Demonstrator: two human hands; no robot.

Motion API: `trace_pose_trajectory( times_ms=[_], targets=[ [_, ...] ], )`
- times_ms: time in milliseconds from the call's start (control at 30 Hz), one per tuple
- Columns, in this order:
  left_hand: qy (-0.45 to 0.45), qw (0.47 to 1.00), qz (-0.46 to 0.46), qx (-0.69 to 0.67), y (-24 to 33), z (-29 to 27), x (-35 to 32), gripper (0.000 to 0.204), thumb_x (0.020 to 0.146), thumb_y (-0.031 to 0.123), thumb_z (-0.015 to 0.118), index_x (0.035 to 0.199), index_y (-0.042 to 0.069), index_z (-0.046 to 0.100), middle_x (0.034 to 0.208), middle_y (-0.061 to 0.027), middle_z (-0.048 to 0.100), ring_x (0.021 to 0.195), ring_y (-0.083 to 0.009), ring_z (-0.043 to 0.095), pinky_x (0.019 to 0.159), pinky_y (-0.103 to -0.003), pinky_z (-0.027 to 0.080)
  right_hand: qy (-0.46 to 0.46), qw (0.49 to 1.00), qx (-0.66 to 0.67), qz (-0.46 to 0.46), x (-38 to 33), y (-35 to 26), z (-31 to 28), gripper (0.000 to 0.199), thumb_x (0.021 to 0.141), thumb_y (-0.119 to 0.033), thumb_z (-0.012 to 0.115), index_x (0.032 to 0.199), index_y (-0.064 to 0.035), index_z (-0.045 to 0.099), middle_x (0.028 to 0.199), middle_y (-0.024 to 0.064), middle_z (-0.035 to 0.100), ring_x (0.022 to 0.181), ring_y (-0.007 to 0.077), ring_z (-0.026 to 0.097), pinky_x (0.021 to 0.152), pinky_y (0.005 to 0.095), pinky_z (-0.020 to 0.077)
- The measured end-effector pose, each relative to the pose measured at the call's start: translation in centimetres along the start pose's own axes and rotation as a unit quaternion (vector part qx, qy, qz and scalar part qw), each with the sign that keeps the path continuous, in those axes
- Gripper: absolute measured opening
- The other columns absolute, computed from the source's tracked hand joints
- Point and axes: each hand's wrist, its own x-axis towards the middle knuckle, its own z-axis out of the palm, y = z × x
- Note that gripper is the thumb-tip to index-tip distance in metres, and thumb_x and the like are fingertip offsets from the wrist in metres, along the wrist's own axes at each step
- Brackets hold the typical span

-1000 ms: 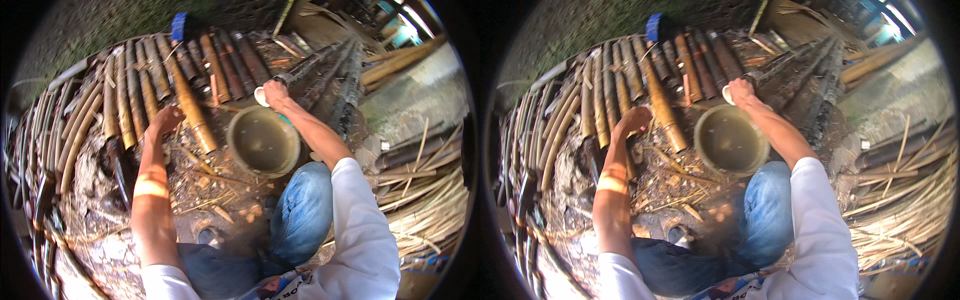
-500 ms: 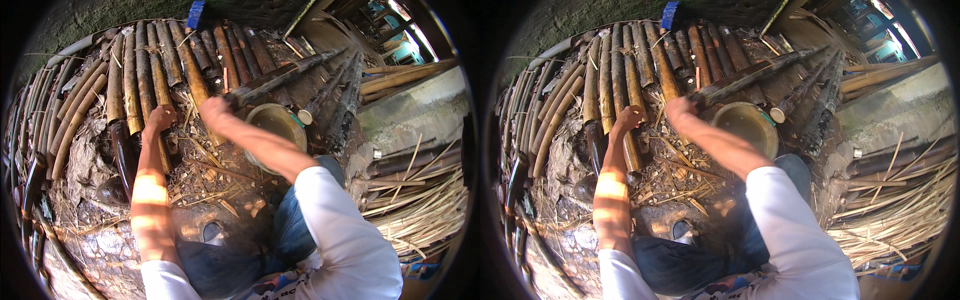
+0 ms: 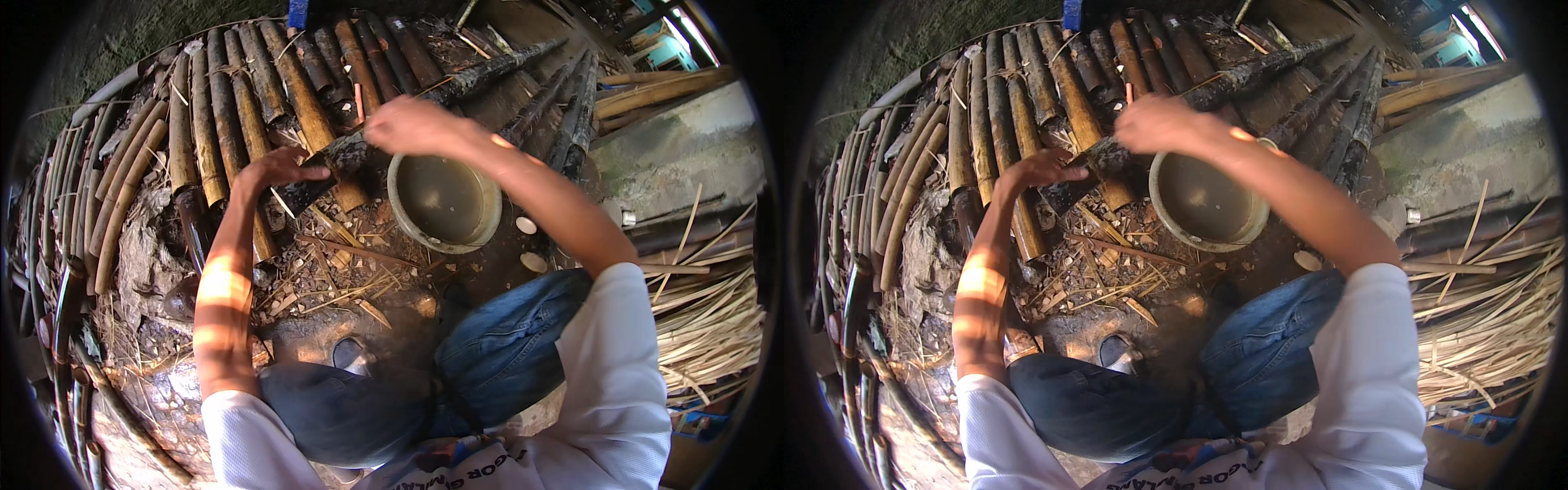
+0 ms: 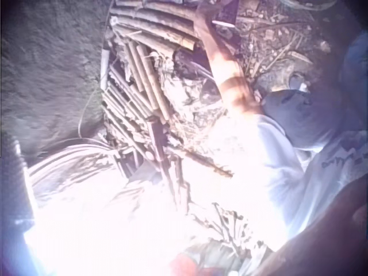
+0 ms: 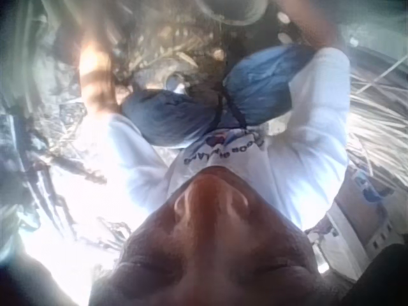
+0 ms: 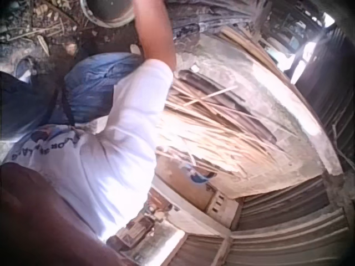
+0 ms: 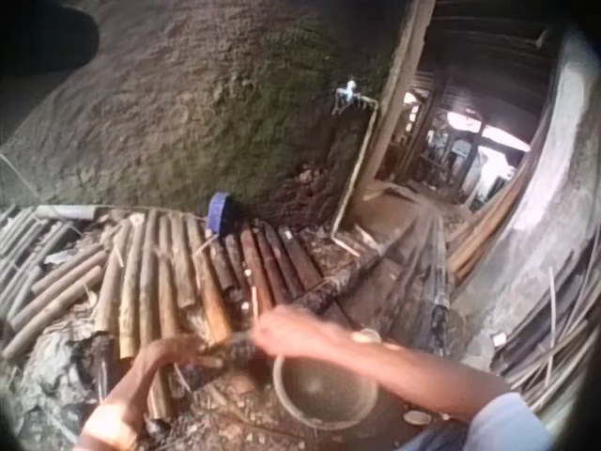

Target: The person sits on the ground and repeatedly rubs a long bamboo pole with a cloth, dipping the cloth into a nearby bowl of liquid to keep it wet. The person rotates the pole and continues rubbing along its length.

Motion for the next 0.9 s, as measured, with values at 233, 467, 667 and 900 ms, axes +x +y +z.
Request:
trace_pose_trajectory(
  times_ms=[233, 467, 667, 900],
  targets=[
    [0.164, 0.955, -0.046, 0.243, 4.4, 8.6, -2.2, 0.142, 0.064, 0.066, 0.088, 0.161, -0.003, 0.011, 0.151, -0.0311, 0.044, 0.133, -0.0403, 0.054, 0.116, -0.051, 0.040, -0.188, 0.946, 0.062, 0.255, -9.1, 13.8, 8.5, 0.060, 0.092, -0.046, 0.073, 0.132, -0.0019, 0.065, 0.118, 0.0199, 0.073, 0.110, 0.0330, 0.070, 0.100, 0.0406, 0.0531],
    [0.218, 0.958, -0.053, 0.177, 3.0, 8.6, -1.6, 0.107, 0.071, 0.033, 0.090, 0.155, 0.002, 0.030, 0.139, -0.0235, 0.053, 0.124, -0.0388, 0.060, 0.112, -0.051, 0.043, -0.108, 0.948, 0.130, 0.271, -7.6, 10.1, 26.5, 0.070, 0.100, -0.013, 0.049, 0.163, -0.0083, 0.019, 0.164, 0.0295, 0.024, 0.154, 0.0454, 0.018, 0.129, 0.0481, 0.0178],
    [0.184, 0.975, -0.034, 0.117, 3.3, 9.9, -5.5, 0.103, 0.066, 0.030, 0.091, 0.151, 0.005, 0.037, 0.139, -0.0226, 0.055, 0.121, -0.0434, 0.060, 0.109, -0.056, 0.045, 0.000, 0.952, 0.100, 0.290, -8.7, 9.8, 27.0, 0.022, 0.098, -0.009, 0.051, 0.111, -0.0061, 0.068, 0.121, 0.0240, 0.067, 0.107, 0.0427, 0.067, 0.097, 0.0492, 0.0527],
    [0.257, 0.951, -0.032, 0.168, -1.0, 9.6, -12.0, 0.094, 0.064, 0.035, 0.092, 0.142, 0.010, 0.046, 0.125, -0.0146, 0.064, 0.108, -0.0367, 0.068, 0.095, -0.049, 0.054, 0.036, 0.808, 0.496, 0.317, -12.6, 13.2, 18.5, 0.025, 0.093, -0.017, 0.069, 0.115, -0.0125, 0.058, 0.100, 0.0058, 0.066, 0.080, 0.0129, 0.065, 0.076, 0.0340, 0.0526]
  ],
)
